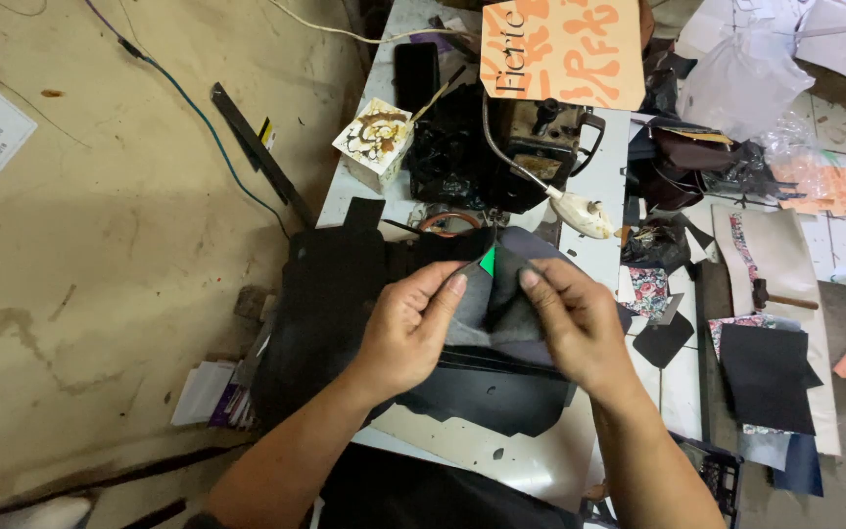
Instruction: Peeling the white protective or adhesive backing from pre-cut leather components in a workshop.
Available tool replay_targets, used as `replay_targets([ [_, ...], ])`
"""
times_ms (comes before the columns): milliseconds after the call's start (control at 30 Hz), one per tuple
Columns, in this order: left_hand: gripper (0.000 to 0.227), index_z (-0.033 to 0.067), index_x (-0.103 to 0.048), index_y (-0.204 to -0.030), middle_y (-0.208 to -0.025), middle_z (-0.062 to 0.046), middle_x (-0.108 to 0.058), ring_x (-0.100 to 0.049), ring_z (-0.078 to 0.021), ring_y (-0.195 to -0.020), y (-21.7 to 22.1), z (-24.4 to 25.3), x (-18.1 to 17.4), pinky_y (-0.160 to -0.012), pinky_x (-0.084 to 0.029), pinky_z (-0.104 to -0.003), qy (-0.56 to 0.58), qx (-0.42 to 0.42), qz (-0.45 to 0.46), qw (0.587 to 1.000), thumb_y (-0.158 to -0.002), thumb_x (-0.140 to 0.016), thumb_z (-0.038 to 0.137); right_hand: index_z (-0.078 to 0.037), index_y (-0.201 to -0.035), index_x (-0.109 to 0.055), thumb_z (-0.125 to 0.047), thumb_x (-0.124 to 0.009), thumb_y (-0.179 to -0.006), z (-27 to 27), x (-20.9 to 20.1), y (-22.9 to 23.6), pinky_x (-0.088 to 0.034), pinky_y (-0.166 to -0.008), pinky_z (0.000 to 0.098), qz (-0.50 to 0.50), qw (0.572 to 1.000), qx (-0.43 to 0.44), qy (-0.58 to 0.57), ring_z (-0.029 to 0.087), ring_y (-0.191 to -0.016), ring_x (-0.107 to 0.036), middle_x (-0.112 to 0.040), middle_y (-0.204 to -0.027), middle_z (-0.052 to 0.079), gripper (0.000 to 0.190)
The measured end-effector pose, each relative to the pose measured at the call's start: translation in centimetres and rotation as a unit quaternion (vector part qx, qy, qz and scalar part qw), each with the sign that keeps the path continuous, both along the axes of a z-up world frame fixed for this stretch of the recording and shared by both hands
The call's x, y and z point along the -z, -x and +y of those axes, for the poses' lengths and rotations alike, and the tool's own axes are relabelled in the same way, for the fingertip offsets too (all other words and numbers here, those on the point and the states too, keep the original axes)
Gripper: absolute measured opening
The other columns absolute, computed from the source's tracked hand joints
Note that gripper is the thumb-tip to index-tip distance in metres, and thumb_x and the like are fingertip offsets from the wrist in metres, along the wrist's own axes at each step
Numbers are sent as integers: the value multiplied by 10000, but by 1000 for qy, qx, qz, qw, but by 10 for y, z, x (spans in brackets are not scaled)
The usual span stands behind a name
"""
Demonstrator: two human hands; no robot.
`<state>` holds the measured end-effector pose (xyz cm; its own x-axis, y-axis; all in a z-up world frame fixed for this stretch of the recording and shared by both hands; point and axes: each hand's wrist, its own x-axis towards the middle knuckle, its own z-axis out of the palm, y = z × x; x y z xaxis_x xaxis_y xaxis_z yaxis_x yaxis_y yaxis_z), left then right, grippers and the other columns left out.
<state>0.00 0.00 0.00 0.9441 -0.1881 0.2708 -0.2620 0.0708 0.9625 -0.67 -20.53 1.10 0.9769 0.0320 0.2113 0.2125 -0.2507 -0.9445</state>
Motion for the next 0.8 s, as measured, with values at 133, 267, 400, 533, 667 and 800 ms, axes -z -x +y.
replay_targets([
  [133,329,-38,-663,-1312,-1159,-294,-731,-677,-285,-1135,7,-9,-28,-918,-582,-453,-18,-14,-31,999,-996,-604,32,18,-1040,-721,-90,-597,-1020,32,-47,17,-596,-758,475,-91,987,-8,134,424,-983,-762,-774,-997,258,166],
  [267,357,-62,-664,-1288,-1105,-308,-733,-688,-396,-1106,10,-11,-34,-855,-609,-473,-50,-31,-48,997,-951,-674,56,66,-1017,-681,-8,-593,-1002,32,-46,17,-585,-838,532,-143,980,-21,134,477,-1105,-699,-743,-1104,296,116],
  [400,323,-64,-662,-1280,-1022,-314,-753,-724,-454,-1009,14,-3,-44,-777,-613,-490,-100,-24,-85,991,-1001,-508,-15,94,-1054,-672,-25,-565,-1004,30,-51,17,-546,-939,591,-116,990,-27,82,510,-1218,-631,-703,-1229,329,168],
  [533,334,-87,-649,-1274,-988,-342,-740,-722,-498,-972,17,-6,-50,-742,-609,-522,-115,-16,-85,990,-982,-503,-16,140,-1183,-636,-52,-682,-931,37,-56,22,-561,-899,608,-96,993,-8,69,557,-1192,-606,-650,-1266,390,320],
  [667,279,-35,-703,-1207,-941,-272,-768,-746,-393,-985,13,-8,-49,-739,-613,-458,-86,-37,-77,993,-954,-634,58,87,-1102,-699,-66,-688,-941,38,-59,17,-585,-877,563,-113,988,-15,106,520,-1161,-641,-717,-1190,322,222],
  [800,258,-7,-744,-1161,-903,-226,-784,-767,-302,-953,3,-14,-37,-760,-615,-405,-56,-66,-73,994,-929,-751,105,75,-951,-704,2,-631,-964,42,-55,16,-589,-851,561,-140,978,-30,154,492,-1121,-696,-745,-1125,304,104],
])
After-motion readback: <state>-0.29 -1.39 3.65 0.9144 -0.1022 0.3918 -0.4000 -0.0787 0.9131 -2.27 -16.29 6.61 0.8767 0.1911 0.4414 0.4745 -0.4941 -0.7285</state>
